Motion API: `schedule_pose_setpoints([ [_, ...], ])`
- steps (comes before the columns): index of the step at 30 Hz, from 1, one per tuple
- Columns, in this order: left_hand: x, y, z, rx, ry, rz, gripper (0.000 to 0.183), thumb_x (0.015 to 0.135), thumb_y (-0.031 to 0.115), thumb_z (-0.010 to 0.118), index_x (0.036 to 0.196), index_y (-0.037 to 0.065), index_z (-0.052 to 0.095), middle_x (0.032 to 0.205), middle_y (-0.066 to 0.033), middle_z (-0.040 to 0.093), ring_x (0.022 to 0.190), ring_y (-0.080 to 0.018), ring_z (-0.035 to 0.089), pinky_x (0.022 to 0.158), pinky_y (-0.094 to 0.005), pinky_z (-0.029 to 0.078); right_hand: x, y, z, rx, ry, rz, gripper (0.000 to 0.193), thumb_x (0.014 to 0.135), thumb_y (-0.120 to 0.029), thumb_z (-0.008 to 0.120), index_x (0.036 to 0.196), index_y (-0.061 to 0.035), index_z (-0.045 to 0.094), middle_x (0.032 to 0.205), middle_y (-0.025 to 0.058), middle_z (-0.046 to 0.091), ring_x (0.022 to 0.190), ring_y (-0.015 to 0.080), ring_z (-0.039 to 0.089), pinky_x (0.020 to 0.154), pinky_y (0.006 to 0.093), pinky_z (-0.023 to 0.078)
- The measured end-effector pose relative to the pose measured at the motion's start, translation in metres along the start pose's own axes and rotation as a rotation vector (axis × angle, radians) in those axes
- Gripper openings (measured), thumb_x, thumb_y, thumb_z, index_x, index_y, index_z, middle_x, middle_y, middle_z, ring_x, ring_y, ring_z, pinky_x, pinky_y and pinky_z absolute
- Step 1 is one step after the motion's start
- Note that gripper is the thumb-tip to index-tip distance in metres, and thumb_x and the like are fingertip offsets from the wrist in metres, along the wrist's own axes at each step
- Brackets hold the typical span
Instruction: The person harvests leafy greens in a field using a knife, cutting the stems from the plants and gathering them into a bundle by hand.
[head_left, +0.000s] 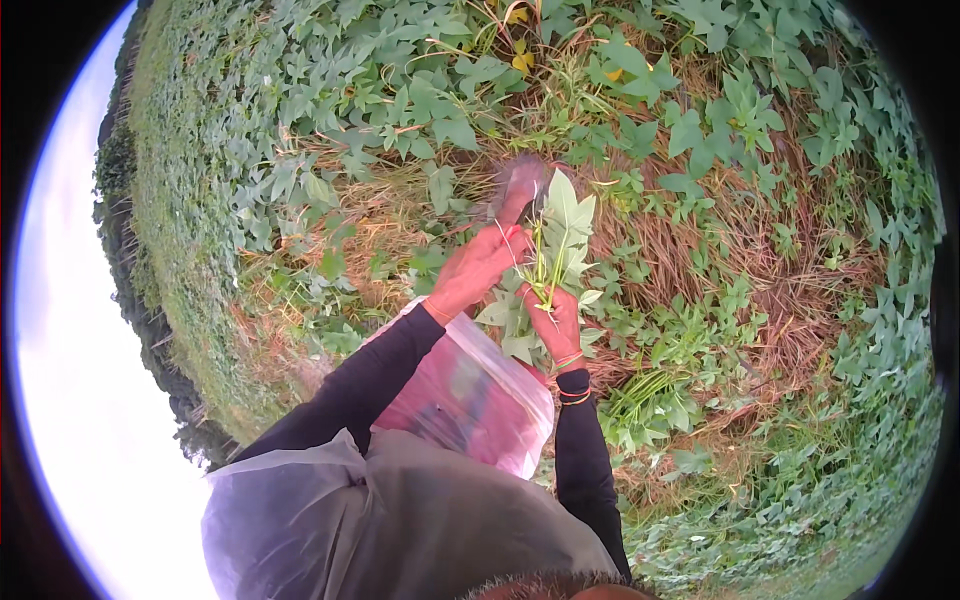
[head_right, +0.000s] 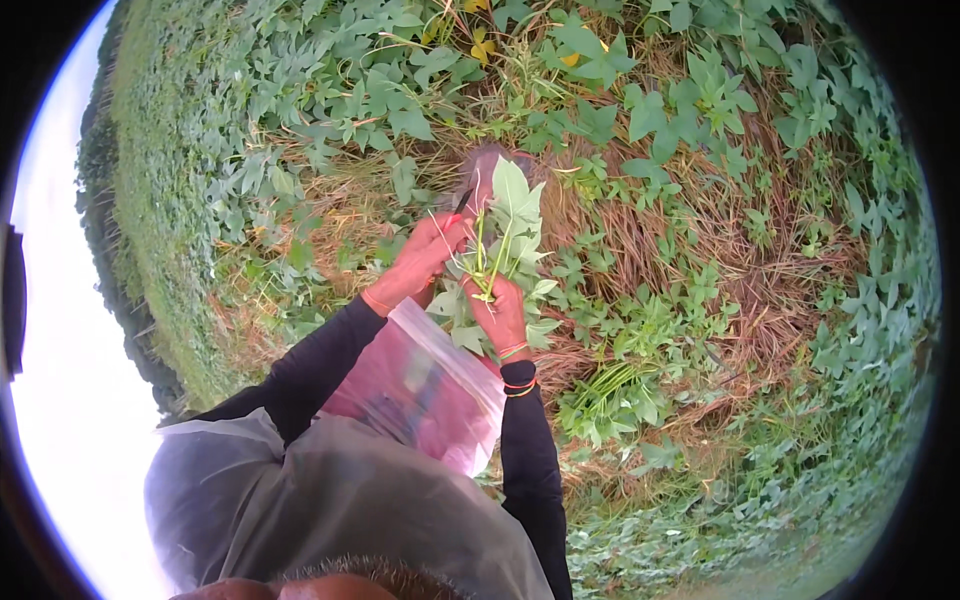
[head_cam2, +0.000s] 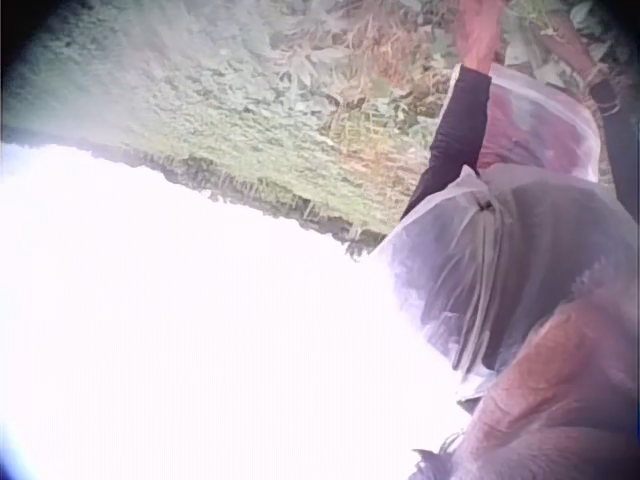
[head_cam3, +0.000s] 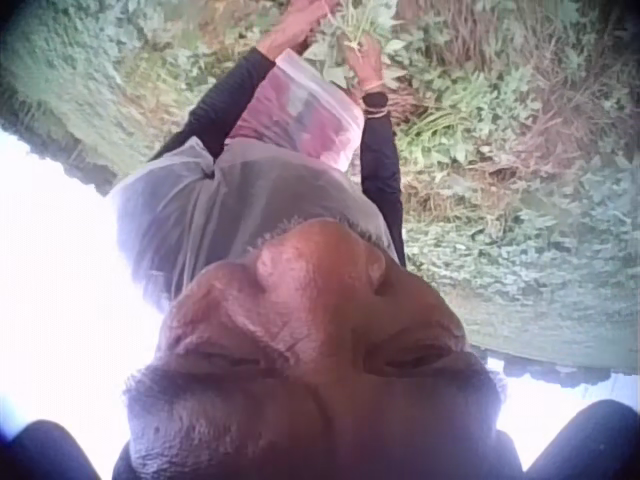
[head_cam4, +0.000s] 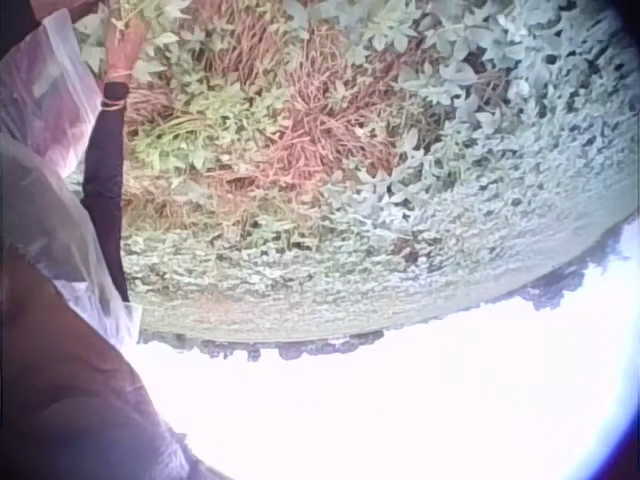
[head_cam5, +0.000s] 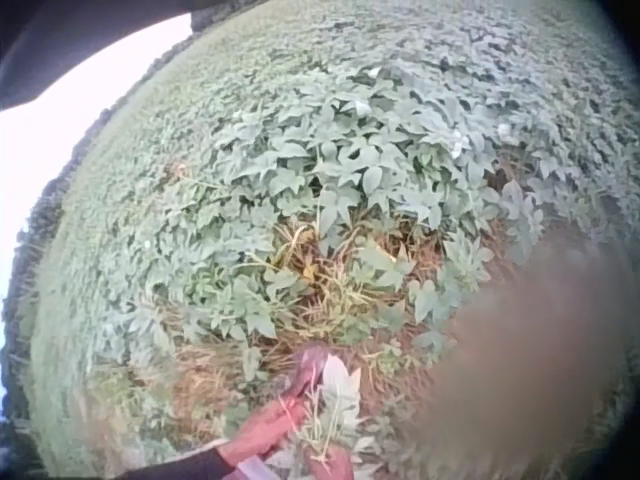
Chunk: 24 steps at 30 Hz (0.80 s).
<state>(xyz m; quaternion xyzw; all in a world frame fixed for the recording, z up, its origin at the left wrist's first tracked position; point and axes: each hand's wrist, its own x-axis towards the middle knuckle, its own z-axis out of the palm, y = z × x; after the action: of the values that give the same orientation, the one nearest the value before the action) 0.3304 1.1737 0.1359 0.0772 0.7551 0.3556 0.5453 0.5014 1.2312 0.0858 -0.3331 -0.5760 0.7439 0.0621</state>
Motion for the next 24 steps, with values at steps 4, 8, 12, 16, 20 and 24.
schedule_pose_setpoints([
  [4,0.002,-0.026,-0.006,-0.354,-0.037,-0.298,0.023,0.096,0.030,0.062,0.089,0.009,0.066,0.069,0.0059,0.053,0.051,-0.0031,0.044,0.042,-0.0196,0.031,0.001,-0.004,0.023,0.079,-0.099,-0.079,0.015,0.092,-0.014,0.066,0.097,0.0002,0.070,0.074,0.0092,0.065,0.064,0.0141,0.056,0.062,0.0329,0.047],
  [8,-0.004,-0.011,-0.017,-0.523,-0.039,-0.278,0.021,0.095,0.027,0.061,0.087,0.009,0.065,0.066,0.0057,0.054,0.046,-0.0044,0.043,0.040,-0.0199,0.032,0.006,0.002,0.009,0.035,-0.172,0.126,0.020,0.097,-0.019,0.063,0.099,-0.0008,0.072,0.073,0.0002,0.061,0.068,0.0093,0.051,0.063,0.0285,0.043],
  [12,-0.001,-0.036,-0.055,-0.131,0.239,0.025,0.027,0.097,0.031,0.058,0.081,0.008,0.062,0.059,0.0069,0.041,0.048,-0.0037,0.038,0.044,-0.0225,0.028,0.035,-0.003,0.027,0.117,-0.002,0.246,0.035,0.102,-0.035,0.057,0.103,-0.0038,0.073,0.075,-0.0044,0.054,0.068,0.0060,0.048,0.060,0.0240,0.037],
  [16,0.000,0.023,-0.058,0.054,0.042,0.134,0.033,0.099,0.035,0.057,0.083,0.007,0.065,0.061,0.0076,0.046,0.051,-0.0037,0.042,0.045,-0.0240,0.031,0.071,-0.015,0.050,0.200,0.064,0.291,0.038,0.103,-0.039,0.054,0.117,-0.0060,0.067,0.088,-0.0017,0.061,0.084,0.0070,0.056,0.071,0.0251,0.047],
  [20,0.031,0.005,-0.095,-0.181,0.009,-0.099,0.030,0.098,0.034,0.060,0.095,0.006,0.070,0.066,0.0055,0.057,0.054,-0.0028,0.051,0.046,-0.0226,0.038,0.107,-0.001,0.079,0.142,-0.032,0.255,0.040,0.104,-0.036,0.052,0.121,-0.0014,0.065,0.097,0.0022,0.068,0.080,0.0100,0.061,0.069,0.0270,0.048],
  [24,0.050,-0.020,-0.149,-0.306,-0.173,-0.174,0.029,0.097,0.033,0.061,0.093,0.006,0.069,0.069,0.0043,0.062,0.055,-0.0023,0.052,0.047,-0.0209,0.037,0.136,-0.020,0.104,0.021,-0.115,0.441,0.038,0.103,-0.034,0.055,0.116,-0.0007,0.068,0.091,0.0040,0.070,0.072,0.0125,0.062,0.067,0.0297,0.049],
])
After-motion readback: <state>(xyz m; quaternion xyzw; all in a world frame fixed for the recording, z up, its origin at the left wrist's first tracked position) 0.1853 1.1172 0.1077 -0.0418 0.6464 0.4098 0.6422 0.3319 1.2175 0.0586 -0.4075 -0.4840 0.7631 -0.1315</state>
